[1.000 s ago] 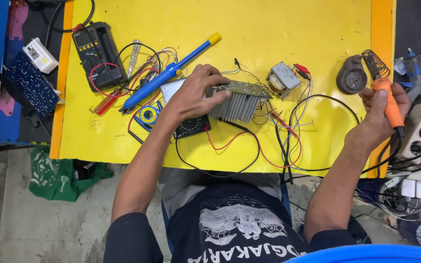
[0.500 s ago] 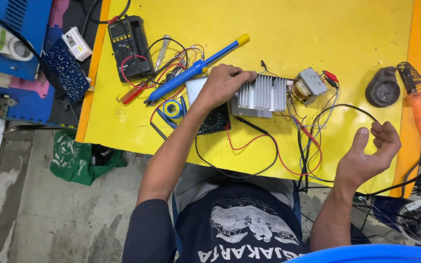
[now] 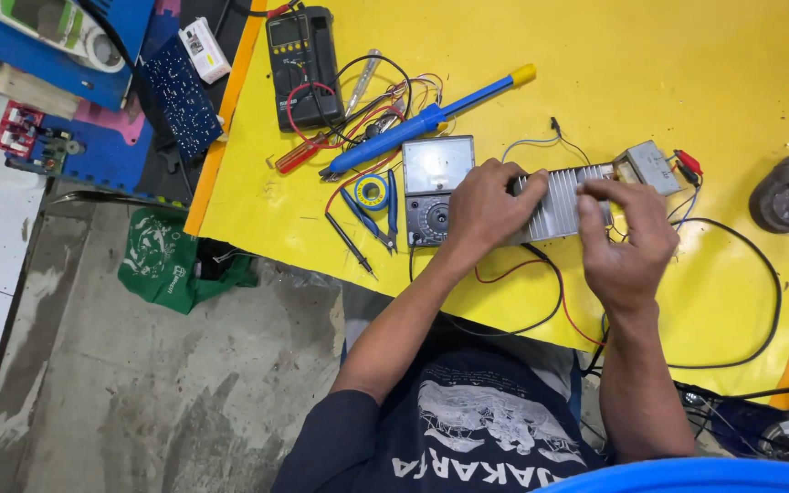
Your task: The person uses a soldering iron and a desoldering pump to work on a green circuit board. They then use pliers to adjust components on a metal heatsink attached to the board before returning to soldering.
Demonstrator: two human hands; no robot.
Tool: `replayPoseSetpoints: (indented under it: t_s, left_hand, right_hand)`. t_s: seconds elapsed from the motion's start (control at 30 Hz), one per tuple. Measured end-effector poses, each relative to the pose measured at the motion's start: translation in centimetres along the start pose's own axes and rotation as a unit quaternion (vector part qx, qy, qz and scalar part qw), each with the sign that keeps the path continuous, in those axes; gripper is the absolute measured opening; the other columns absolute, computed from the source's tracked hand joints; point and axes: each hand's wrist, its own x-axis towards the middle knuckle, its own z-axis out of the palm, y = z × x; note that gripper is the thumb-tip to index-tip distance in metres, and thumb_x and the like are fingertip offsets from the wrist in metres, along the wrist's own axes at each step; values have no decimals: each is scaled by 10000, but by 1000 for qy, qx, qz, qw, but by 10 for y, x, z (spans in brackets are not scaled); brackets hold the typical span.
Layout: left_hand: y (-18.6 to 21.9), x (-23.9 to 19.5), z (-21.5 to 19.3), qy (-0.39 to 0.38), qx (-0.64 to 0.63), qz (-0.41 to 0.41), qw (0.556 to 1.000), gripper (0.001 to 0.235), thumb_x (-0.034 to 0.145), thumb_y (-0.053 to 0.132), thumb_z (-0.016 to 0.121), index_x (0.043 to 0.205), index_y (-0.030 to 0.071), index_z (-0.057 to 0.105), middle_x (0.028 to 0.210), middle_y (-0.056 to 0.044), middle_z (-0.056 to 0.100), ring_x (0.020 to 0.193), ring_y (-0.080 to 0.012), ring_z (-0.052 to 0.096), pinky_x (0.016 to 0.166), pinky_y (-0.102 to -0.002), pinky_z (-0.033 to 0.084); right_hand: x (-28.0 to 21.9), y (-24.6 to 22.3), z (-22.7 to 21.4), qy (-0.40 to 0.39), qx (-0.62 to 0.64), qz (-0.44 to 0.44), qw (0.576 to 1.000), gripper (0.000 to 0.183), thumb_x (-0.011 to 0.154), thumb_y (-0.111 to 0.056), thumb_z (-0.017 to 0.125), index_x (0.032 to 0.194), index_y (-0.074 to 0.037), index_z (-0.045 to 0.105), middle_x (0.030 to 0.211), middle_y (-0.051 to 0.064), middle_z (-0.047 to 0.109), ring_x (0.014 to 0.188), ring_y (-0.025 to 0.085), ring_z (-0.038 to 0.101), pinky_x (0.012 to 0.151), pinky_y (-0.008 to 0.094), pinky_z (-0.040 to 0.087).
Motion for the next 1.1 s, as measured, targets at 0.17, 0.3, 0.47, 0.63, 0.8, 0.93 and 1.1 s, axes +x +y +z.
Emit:
replayPoseSetpoints:
  t_s: [0.17,0.3,0.47,0.63,0.8,0.93,1.1]
  left_hand:
    - [-37,20,11,-4,-39,65,997,516,851,553,522,1020,135,773,931,-103,659,949,-344,696,771,-459,565]
    - [-32,30,9,-51,-35,-3,998,726,789,769,468,1045,160,769,997,-56,711,994,-278,729,860,-411,573]
    - [-7,12,-20,-61,-43,-8,997,714,823,716,417,1005,133,788,1001,-107,743,998,-352,727,862,-485,520]
    - [-15,17,-14,-46,-51,5,998,717,820,735,439,982,127,785,973,-110,749,959,-376,728,842,-497,519]
    - [-8,10,-26,-53,-84,13,995,669,859,672,463,1006,101,779,978,-150,734,994,-383,721,875,-490,509]
    - [-9,11,-24,-51,-97,16,994,681,852,692,478,992,97,778,982,-166,730,997,-413,712,873,-506,508]
    - [-5,10,-23,-47,-76,3,996,689,843,693,460,991,103,785,983,-139,750,997,-380,723,897,-494,513]
  right_hand:
    - [54,-32,66,-67,-17,-192,979,75,912,-105,828,975,-115,789,875,45,716,803,273,641,806,394,467]
    - [45,-62,134,-237,-101,-332,908,51,849,-113,797,817,-143,772,790,49,728,758,252,665,783,399,471]
    - [39,-76,211,-454,-220,-412,759,168,854,-83,750,704,-156,760,667,47,726,643,236,664,722,415,461]
    - [34,-95,225,-303,-219,-468,801,64,841,-89,723,790,-126,713,695,91,673,699,293,630,735,474,416]
    - [34,-93,223,-387,-358,-364,768,222,975,-188,616,1159,-112,714,1118,179,606,1118,410,518,922,622,454]
    - [55,-94,201,-405,-405,-389,721,202,1011,-167,579,1143,-125,725,1121,148,667,1132,364,539,993,581,419]
    - [16,-79,231,-378,-263,-434,774,210,991,-159,555,1060,-127,751,1080,101,640,1126,330,519,1052,566,373]
